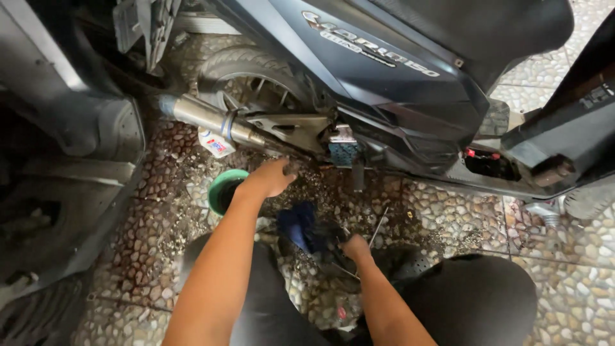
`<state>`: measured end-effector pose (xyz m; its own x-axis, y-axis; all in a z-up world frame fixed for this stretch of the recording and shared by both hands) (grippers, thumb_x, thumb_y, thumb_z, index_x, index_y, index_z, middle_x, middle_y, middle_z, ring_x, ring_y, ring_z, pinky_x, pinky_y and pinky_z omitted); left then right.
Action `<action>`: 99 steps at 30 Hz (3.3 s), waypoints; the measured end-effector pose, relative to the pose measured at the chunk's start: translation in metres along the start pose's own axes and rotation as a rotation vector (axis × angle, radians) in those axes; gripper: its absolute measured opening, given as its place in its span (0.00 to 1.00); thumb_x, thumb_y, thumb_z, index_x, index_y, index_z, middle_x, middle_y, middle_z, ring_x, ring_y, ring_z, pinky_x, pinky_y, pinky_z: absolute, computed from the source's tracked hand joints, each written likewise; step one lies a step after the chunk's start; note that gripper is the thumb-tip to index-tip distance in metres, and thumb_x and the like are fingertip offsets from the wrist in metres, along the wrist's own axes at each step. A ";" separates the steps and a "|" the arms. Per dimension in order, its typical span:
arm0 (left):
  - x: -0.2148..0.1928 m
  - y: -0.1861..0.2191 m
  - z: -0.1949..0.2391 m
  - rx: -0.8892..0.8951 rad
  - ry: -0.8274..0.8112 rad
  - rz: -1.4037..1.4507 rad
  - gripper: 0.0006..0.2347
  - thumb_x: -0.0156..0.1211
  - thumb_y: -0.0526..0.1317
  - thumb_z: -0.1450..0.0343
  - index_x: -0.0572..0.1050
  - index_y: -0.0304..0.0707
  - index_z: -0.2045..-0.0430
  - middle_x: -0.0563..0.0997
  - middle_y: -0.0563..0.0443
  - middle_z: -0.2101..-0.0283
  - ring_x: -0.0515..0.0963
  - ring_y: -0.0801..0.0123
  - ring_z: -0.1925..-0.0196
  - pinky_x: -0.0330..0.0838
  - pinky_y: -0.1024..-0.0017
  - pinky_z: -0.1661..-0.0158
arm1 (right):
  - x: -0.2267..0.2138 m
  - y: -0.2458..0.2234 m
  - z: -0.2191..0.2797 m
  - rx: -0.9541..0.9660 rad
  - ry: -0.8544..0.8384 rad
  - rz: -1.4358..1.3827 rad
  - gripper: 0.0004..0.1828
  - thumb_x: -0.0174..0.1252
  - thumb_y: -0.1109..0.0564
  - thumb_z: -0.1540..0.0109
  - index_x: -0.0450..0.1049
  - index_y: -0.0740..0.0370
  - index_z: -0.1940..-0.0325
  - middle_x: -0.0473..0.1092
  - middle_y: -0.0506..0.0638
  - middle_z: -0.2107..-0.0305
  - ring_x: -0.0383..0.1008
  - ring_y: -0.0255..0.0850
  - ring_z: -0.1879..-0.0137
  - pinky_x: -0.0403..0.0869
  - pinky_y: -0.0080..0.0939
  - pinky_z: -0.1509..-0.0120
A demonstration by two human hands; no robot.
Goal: The person crouches beside a scooter and uses a wrench on the exhaust and underbody area. They then pick up a small metal part and wipe it thoroughly with a blue cloth, turning it over while cleaning, before resuming work on the scooter with the wrench.
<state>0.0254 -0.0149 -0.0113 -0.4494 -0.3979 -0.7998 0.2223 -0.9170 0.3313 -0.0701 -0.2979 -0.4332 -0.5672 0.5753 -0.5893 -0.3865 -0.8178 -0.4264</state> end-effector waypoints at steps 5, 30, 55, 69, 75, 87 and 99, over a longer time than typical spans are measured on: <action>-0.002 0.045 0.055 0.110 -0.120 -0.199 0.28 0.55 0.55 0.26 0.63 0.47 0.32 0.66 0.43 0.29 0.63 0.47 0.28 0.61 0.54 0.33 | 0.034 0.009 -0.073 -0.303 0.071 0.359 0.19 0.51 0.50 0.34 0.78 0.69 0.64 0.72 0.63 0.69 0.71 0.56 0.66 0.72 0.57 0.62; 0.017 0.068 -0.020 0.249 -0.243 -0.172 0.27 0.55 0.54 0.26 0.63 0.46 0.33 0.66 0.44 0.30 0.65 0.49 0.29 0.63 0.53 0.34 | 0.033 0.012 -0.023 -0.064 0.089 -0.624 0.18 0.50 0.53 0.32 0.69 0.67 0.43 0.73 0.61 0.69 0.71 0.54 0.67 0.71 0.57 0.60; 0.021 0.060 -0.029 0.148 -0.281 -0.110 0.28 0.52 0.55 0.26 0.59 0.54 0.29 0.60 0.48 0.26 0.62 0.52 0.26 0.60 0.56 0.32 | -0.125 0.056 -0.177 -0.168 0.671 -0.664 0.30 0.51 0.43 0.33 0.68 0.68 0.35 0.67 0.66 0.40 0.67 0.64 0.41 0.65 0.58 0.37; 0.039 0.061 -0.044 0.211 -0.291 -0.068 0.29 0.53 0.55 0.26 0.59 0.48 0.30 0.62 0.45 0.27 0.62 0.49 0.27 0.60 0.57 0.32 | -0.114 -0.039 -0.074 -0.313 -0.075 -1.917 0.27 0.43 0.38 0.29 0.69 0.61 0.40 0.70 0.58 0.52 0.68 0.52 0.53 0.70 0.51 0.49; 0.034 0.061 -0.042 0.199 -0.311 -0.091 0.30 0.52 0.56 0.26 0.58 0.49 0.29 0.59 0.46 0.25 0.59 0.50 0.25 0.58 0.57 0.31 | -0.116 -0.079 -0.130 -0.446 -0.515 -2.276 0.26 0.41 0.36 0.27 0.70 0.58 0.43 0.71 0.54 0.57 0.69 0.47 0.59 0.72 0.48 0.55; 0.040 0.061 -0.041 0.209 -0.344 -0.080 0.30 0.52 0.57 0.27 0.58 0.50 0.29 0.59 0.47 0.25 0.59 0.52 0.25 0.58 0.58 0.31 | -0.110 -0.061 -0.128 -0.024 -0.289 -2.312 0.25 0.44 0.38 0.30 0.68 0.60 0.43 0.68 0.58 0.57 0.66 0.49 0.56 0.72 0.53 0.53; 0.039 0.052 -0.042 0.234 -0.341 -0.055 0.30 0.52 0.56 0.27 0.58 0.50 0.29 0.61 0.45 0.26 0.61 0.50 0.26 0.59 0.59 0.32 | -0.197 -0.024 -0.063 -0.152 0.787 0.239 0.17 0.53 0.48 0.30 0.80 0.60 0.66 0.76 0.61 0.67 0.74 0.59 0.59 0.74 0.56 0.50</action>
<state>0.0556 -0.0767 -0.0466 -0.7243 -0.2994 -0.6211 0.0052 -0.9032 0.4293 0.0964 -0.3910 -0.3502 0.0741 0.2745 -0.9587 -0.1859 -0.9407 -0.2837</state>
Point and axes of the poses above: each hand's wrist, its own z-axis away from the middle knuckle, its own x-axis out of the palm, y = z × x, the point moved 9 cm from there along -z, towards the middle knuckle
